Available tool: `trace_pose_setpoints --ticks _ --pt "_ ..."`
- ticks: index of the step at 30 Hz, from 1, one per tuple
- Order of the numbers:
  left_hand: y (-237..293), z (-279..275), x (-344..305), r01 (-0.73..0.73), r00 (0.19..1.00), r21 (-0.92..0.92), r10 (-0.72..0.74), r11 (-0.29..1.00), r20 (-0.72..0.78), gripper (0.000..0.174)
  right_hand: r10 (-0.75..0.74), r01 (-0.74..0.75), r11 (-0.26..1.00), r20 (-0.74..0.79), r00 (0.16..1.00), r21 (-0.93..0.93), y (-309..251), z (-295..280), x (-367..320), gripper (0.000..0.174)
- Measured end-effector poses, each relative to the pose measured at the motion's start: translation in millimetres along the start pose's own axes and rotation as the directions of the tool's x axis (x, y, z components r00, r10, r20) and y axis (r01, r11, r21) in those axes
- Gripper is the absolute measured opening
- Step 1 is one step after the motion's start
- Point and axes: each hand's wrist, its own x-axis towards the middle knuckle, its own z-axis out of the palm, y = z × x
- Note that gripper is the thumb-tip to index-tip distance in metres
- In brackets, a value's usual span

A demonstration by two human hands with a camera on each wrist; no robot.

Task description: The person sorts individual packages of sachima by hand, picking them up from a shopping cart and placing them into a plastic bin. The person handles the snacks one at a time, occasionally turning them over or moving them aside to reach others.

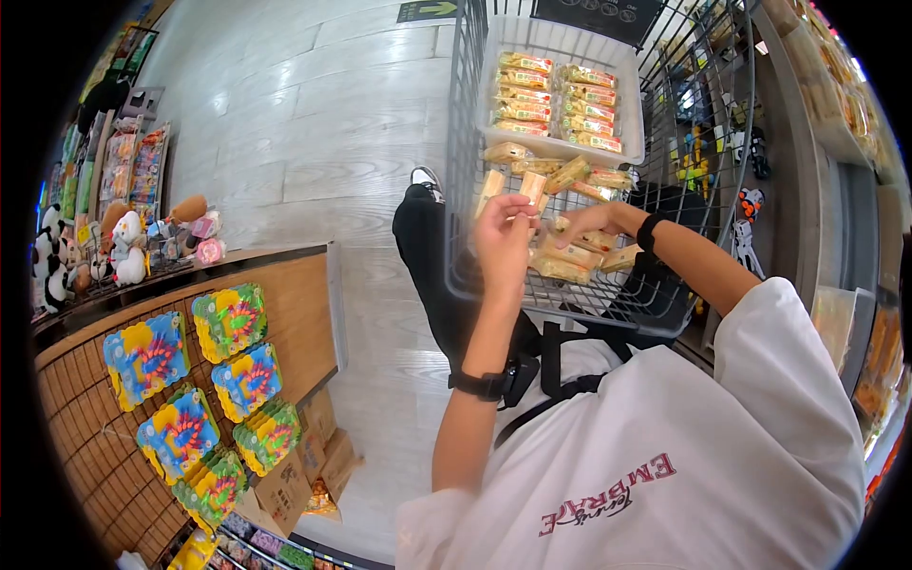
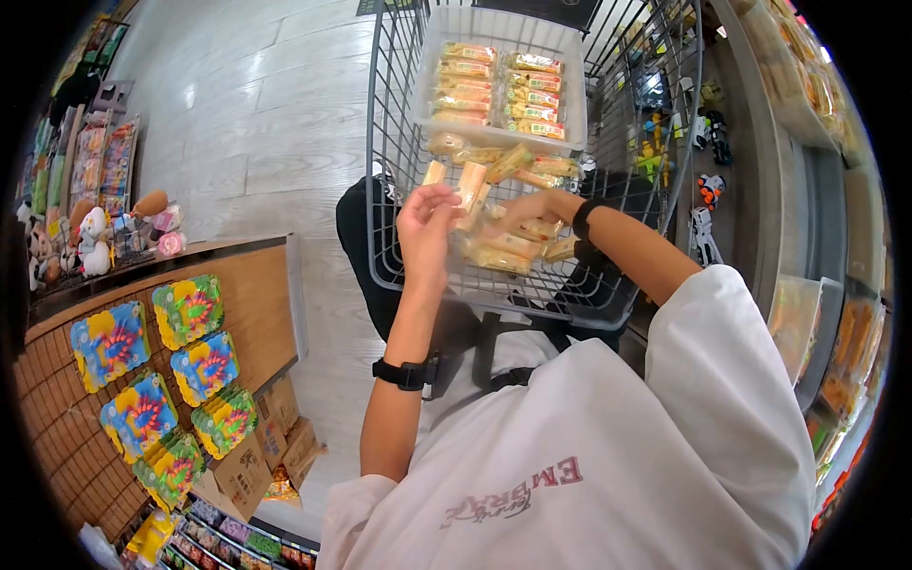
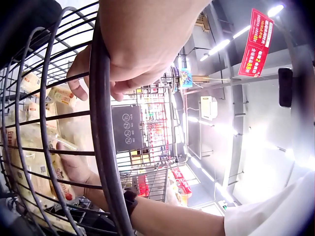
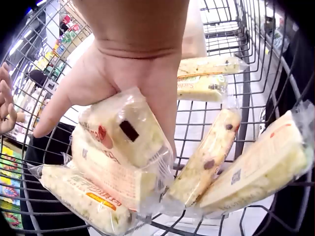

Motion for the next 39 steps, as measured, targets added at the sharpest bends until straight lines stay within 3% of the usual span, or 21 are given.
trace_pose_setpoints --ticks 1,3,6,10,13,15,18,25,28,30,33,36,39 --pt "-1 -1 1 -0.003 1.000 0.001 0.003 1.000 -0.006 0.016 -0.002 0.002 1.000 0.005 1.000 -0.005 10 -7 11 0.056" --pt "-3 -3 1 -0.011 1.000 0.010 0.011 1.000 0.014 0.020 0.005 -0.099 0.959 0.334 0.943 0.265 27 -17 27 0.055" --pt "-3 -3 2 0.005 1.000 0.012 -0.005 1.000 0.018 0.020 0.051 -0.195 0.942 0.457 0.888 0.274 27 -22 22 0.051" --pt "2 1 -1 0.007 1.000 -0.004 -0.007 1.000 -0.005 0.016 0.028 -0.142 0.967 0.466 0.884 0.212 7 -1 11 0.044" --pt "2 1 -2 0.035 0.999 -0.017 -0.035 0.999 -0.003 0.015 -0.010 -0.016 0.998 0.383 0.924 0.064 2 4 14 0.039" --pt "-1 0 0 0.021 1.000 -0.012 -0.021 1.000 0.004 0.016 0.021 -0.240 0.896 0.502 0.865 0.375 2 2 22 0.048" --pt "-2 -1 1 0.021 1.000 -0.019 -0.021 1.000 0.002 0.016 -0.030 -0.137 0.930 0.441 0.897 0.342 -2 8 10 0.045" --pt "-7 -2 1 -0.019 0.999 0.058 0.021 0.998 -0.027 0.017 -0.072 -0.142 0.906 0.475 0.877 0.399 -6 13 -4 0.045" --pt "-12 -4 5 -0.151 0.987 0.154 0.157 0.976 -0.026 0.016 -0.142 -0.087 0.874 0.423 0.895 0.478 -4 13 -11 0.046" --pt "-10 -4 4 -0.268 0.948 0.229 0.299 0.936 -0.112 0.015 -0.172 -0.117 0.790 0.401 0.900 0.602 7 9 -4 0.049" --pt "-2 -4 0 -0.310 0.914 0.136 0.334 0.941 -0.229 0.016 -0.157 -0.102 0.837 0.414 0.897 0.538 11 8 -6 0.049" --pt "-4 -6 2 -0.333 0.907 0.161 0.362 0.929 -0.213 0.016 -0.094 -0.082 0.888 0.353 0.931 0.453 9 5 -2 0.050" --pt "-2 -4 0 -0.333 0.908 0.105 0.348 0.937 -0.232 0.015 -0.142 -0.051 0.852 0.324 0.935 0.521 -1 11 -5 0.050"
